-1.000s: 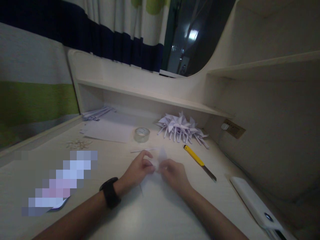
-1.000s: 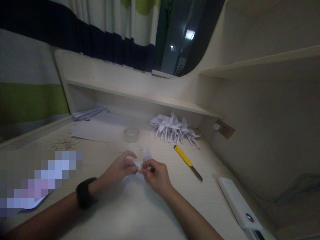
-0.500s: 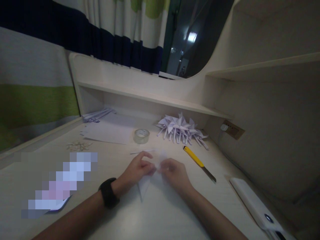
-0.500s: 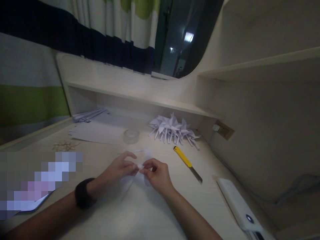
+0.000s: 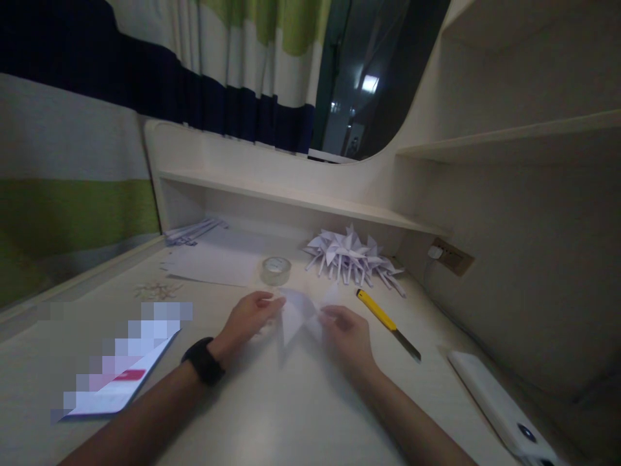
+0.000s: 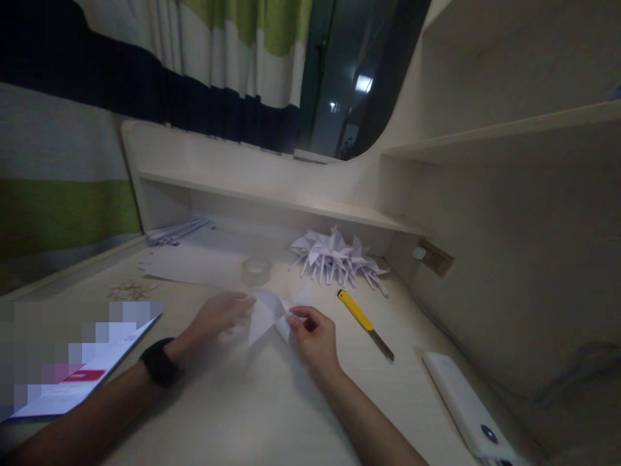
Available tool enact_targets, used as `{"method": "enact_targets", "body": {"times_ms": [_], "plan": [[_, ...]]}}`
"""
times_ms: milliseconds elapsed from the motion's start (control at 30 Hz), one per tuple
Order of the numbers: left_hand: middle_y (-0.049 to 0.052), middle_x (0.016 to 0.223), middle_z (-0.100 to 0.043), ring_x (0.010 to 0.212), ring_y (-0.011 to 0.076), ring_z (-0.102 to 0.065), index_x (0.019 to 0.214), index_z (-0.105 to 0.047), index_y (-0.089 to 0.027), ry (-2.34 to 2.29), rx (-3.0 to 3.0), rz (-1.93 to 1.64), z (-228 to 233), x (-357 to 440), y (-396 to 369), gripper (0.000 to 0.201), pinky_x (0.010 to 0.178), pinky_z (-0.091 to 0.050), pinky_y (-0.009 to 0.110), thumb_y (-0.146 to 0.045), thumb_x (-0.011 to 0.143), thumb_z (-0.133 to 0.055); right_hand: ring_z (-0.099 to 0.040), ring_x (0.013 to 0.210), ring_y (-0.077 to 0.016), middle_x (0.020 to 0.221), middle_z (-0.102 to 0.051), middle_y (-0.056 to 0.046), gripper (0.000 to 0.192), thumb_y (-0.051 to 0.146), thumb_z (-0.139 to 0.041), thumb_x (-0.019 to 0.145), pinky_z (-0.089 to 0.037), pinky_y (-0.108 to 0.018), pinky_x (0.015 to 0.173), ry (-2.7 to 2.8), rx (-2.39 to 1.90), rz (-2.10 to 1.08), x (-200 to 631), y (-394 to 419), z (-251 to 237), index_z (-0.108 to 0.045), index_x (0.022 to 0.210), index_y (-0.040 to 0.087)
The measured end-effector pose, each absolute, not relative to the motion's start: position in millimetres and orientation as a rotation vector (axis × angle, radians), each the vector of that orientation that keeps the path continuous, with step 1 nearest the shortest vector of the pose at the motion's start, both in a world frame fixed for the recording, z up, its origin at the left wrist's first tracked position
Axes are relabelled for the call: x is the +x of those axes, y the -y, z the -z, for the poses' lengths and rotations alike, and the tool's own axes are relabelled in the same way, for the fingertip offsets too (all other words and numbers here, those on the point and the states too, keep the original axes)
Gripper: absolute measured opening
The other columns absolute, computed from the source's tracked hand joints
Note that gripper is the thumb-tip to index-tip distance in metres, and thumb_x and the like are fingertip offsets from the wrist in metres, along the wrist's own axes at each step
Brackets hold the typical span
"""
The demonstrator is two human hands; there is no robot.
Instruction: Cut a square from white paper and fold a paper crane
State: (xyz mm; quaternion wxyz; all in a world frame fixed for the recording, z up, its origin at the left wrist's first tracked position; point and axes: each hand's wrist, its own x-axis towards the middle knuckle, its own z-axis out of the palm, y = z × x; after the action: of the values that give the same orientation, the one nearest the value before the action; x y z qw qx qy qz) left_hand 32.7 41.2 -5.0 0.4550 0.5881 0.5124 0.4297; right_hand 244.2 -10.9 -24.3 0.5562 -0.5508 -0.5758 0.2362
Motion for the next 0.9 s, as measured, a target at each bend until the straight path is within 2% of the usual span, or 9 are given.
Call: {"method": "enact_targets", "body": {"times_ms": [200, 267, 433, 600, 767, 900], "plan": [[0.013, 0.091, -0.07, 0.081, 0.0243, -0.066, 0.097, -0.064, -0.009, -1.003, 1.274, -1.166, 9, 41, -34, 0.048, 0.068, -0.052, 0.033, -0.037, 0.06, -0.075, -0.048, 0.046, -0.0105, 0.058, -0.061, 0.0, 0.019, 0.033, -0.07, 0.069, -0.036, -0.02, 0.041, 1.337, -1.258, -0.667, 242, 10, 26, -0.069, 0.08, 0.016], [0.012, 0.089, -0.07, 0.079, 0.0237, -0.066, 0.097, -0.062, -0.01, -1.016, 1.244, -1.208, 8, 40, -34, 0.048, 0.067, -0.052, 0.033, -0.033, 0.057, -0.076, -0.044, 0.041, -0.0087, 0.054, -0.057, 0.003, 0.02, 0.031, -0.072, 0.066, -0.033, -0.019, 0.038, 1.303, -1.275, -0.712, 240, 10, 26, -0.067, 0.079, 0.016], [0.008, 0.082, -0.069, 0.074, 0.0223, -0.065, 0.098, -0.06, -0.011, -1.041, 1.228, -1.249, 15, 41, -38, 0.047, 0.063, -0.052, 0.032, -0.039, 0.062, -0.072, -0.048, 0.043, -0.0072, 0.079, -0.065, -0.003, 0.026, 0.029, -0.07, 0.065, -0.034, -0.018, 0.037, 1.302, -1.245, -0.783, 238, 13, 20, -0.069, 0.088, 0.017], [0.008, 0.079, -0.07, 0.071, 0.0235, -0.065, 0.079, -0.068, -0.013, -1.211, 1.522, -1.252, 21, 39, -40, 0.036, 0.06, -0.051, 0.032, -0.047, 0.076, -0.058, -0.044, 0.039, -0.0083, 0.051, -0.057, 0.002, 0.031, 0.035, -0.069, 0.068, -0.031, -0.018, 0.037, 1.309, -1.261, -0.802, 234, 14, 17, -0.071, 0.092, 0.014], [0.005, 0.083, -0.074, 0.08, 0.0235, -0.066, 0.082, -0.074, -0.019, -1.435, 1.774, -1.349, 14, 38, -32, 0.03, 0.071, -0.049, 0.032, -0.044, 0.08, -0.058, -0.043, 0.037, -0.0093, 0.043, -0.052, 0.003, 0.034, 0.037, -0.071, 0.067, -0.031, -0.019, 0.035, 1.097, -1.222, -0.773, 229, 12, 27, -0.072, 0.091, 0.013], [0.003, 0.079, -0.072, 0.071, 0.0193, -0.065, 0.079, -0.073, -0.02, -1.413, 2.053, -1.403, 13, 44, -22, 0.024, 0.066, -0.047, 0.028, -0.036, 0.082, -0.057, -0.045, 0.038, -0.0104, 0.045, -0.054, 0.002, 0.038, 0.041, -0.072, 0.067, -0.033, -0.02, 0.036, 1.055, -1.217, -0.731, 228, 11, 33, -0.073, 0.09, 0.012]]}}
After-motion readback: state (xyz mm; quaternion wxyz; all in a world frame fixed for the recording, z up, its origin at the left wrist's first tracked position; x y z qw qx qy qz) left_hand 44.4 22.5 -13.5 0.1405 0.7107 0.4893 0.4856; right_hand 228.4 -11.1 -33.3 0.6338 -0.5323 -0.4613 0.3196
